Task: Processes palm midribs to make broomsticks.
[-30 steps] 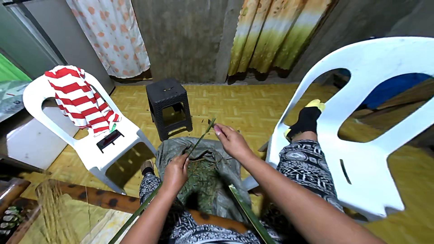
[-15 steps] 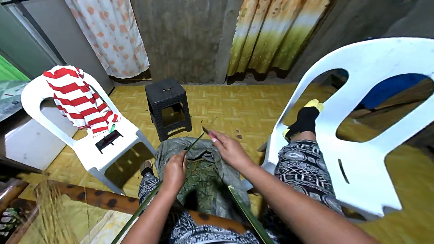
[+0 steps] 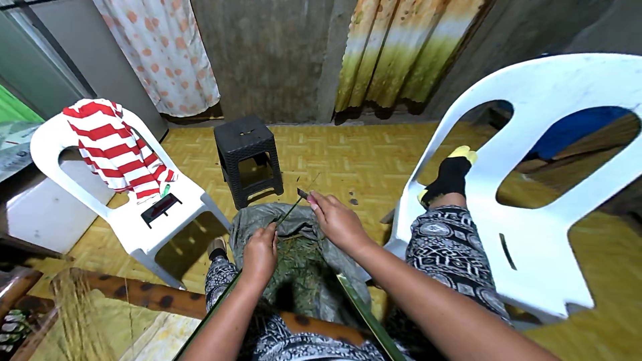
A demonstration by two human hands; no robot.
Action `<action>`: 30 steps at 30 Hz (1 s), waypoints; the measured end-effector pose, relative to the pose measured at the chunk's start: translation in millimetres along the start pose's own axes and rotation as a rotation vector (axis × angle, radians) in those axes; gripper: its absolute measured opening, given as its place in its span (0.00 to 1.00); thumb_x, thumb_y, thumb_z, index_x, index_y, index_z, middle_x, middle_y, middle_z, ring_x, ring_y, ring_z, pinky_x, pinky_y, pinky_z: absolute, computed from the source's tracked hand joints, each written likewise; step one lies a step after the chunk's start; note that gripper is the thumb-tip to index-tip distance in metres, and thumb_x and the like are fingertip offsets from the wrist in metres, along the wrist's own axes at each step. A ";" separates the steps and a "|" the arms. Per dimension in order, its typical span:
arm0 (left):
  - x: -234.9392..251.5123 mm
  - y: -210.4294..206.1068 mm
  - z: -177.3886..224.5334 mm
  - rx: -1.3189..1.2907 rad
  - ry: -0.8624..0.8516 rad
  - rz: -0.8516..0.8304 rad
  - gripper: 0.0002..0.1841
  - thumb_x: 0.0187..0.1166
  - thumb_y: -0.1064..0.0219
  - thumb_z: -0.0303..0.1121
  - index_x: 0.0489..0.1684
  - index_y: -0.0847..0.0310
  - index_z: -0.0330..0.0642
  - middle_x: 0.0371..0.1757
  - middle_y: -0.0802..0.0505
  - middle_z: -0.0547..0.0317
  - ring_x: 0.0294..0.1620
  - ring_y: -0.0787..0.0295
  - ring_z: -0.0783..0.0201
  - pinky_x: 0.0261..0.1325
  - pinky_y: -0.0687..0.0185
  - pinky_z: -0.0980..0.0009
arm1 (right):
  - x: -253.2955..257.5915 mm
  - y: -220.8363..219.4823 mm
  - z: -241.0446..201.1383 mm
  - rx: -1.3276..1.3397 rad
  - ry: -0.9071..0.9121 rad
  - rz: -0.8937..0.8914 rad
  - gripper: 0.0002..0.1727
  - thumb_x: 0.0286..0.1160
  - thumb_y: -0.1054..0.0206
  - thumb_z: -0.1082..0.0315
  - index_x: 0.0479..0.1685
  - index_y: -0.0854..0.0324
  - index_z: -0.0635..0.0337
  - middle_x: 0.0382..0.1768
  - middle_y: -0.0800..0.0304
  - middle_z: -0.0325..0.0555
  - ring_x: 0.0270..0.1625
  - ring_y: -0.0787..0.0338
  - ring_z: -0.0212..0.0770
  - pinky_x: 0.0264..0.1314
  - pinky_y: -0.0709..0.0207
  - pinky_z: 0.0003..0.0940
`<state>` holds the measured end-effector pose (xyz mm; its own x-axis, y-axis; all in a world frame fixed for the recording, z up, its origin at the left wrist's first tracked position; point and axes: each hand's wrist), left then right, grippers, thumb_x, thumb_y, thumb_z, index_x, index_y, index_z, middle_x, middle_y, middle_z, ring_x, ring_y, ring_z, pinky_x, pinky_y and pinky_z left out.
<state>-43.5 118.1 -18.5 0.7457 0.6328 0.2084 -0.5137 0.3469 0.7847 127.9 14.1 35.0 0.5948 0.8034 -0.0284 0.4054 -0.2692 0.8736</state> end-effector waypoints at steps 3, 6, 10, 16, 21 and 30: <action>-2.3 2.0 -2.7 -0.011 -0.005 0.002 0.17 0.88 0.42 0.29 0.68 0.15 0.31 0.50 0.06 0.35 0.51 0.06 0.41 0.59 0.13 0.48 | 5.5 4.6 6.6 -0.004 -0.007 0.063 0.26 0.96 0.53 0.61 0.87 0.32 0.59 0.65 0.14 0.66 0.66 0.13 0.67 0.70 0.24 0.65; -5.8 3.7 -7.7 -0.016 -0.014 0.000 0.17 0.88 0.42 0.28 0.68 0.14 0.31 0.51 0.06 0.35 0.52 0.06 0.41 0.61 0.13 0.48 | 13.5 13.4 20.3 0.040 -0.038 0.118 0.25 0.96 0.52 0.61 0.86 0.31 0.61 0.69 0.17 0.69 0.68 0.15 0.70 0.69 0.25 0.69; -6.4 7.6 -7.5 -0.023 0.019 -0.026 0.18 0.89 0.43 0.29 0.68 0.15 0.31 0.52 0.06 0.34 0.54 0.06 0.40 0.63 0.15 0.47 | 16.3 22.8 29.4 0.136 -0.057 0.195 0.25 0.96 0.52 0.63 0.85 0.32 0.64 0.72 0.20 0.69 0.72 0.17 0.69 0.72 0.27 0.68; 1.1 12.1 -2.8 -0.131 0.075 -0.099 0.19 0.91 0.45 0.32 0.68 0.15 0.30 0.57 0.07 0.35 0.60 0.08 0.44 0.70 0.19 0.50 | -2.3 4.6 20.6 0.392 0.053 0.115 0.24 0.94 0.49 0.62 0.81 0.28 0.65 0.71 0.17 0.64 0.69 0.13 0.57 0.73 0.23 0.55; 4.4 15.2 -3.7 -0.288 0.098 -0.190 0.18 0.91 0.45 0.34 0.63 0.13 0.31 0.46 0.06 0.44 0.42 0.09 0.58 0.55 0.15 0.60 | -6.4 -8.2 15.1 0.435 0.060 0.016 0.25 0.95 0.50 0.60 0.82 0.28 0.64 0.72 0.17 0.62 0.71 0.15 0.55 0.77 0.26 0.51; 6.4 22.2 -5.1 -0.511 0.213 -0.329 0.16 0.92 0.44 0.34 0.63 0.14 0.35 0.36 0.09 0.64 0.26 0.22 0.79 0.33 0.25 0.80 | 2.7 -18.5 12.0 1.005 -0.092 -0.030 0.24 0.89 0.43 0.71 0.82 0.30 0.63 0.46 0.16 0.45 0.34 0.21 0.28 0.40 0.25 0.23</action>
<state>-52.3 133.4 -2.7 0.8252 0.5423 -0.1578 -0.4487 0.7992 0.4000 130.3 14.8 12.9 0.6090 0.7844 -0.1178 0.7928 -0.6067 0.0585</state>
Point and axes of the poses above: each hand's wrist, its own x-axis towards the middle knuckle, its own y-axis out of the back of the hand, z = x × y
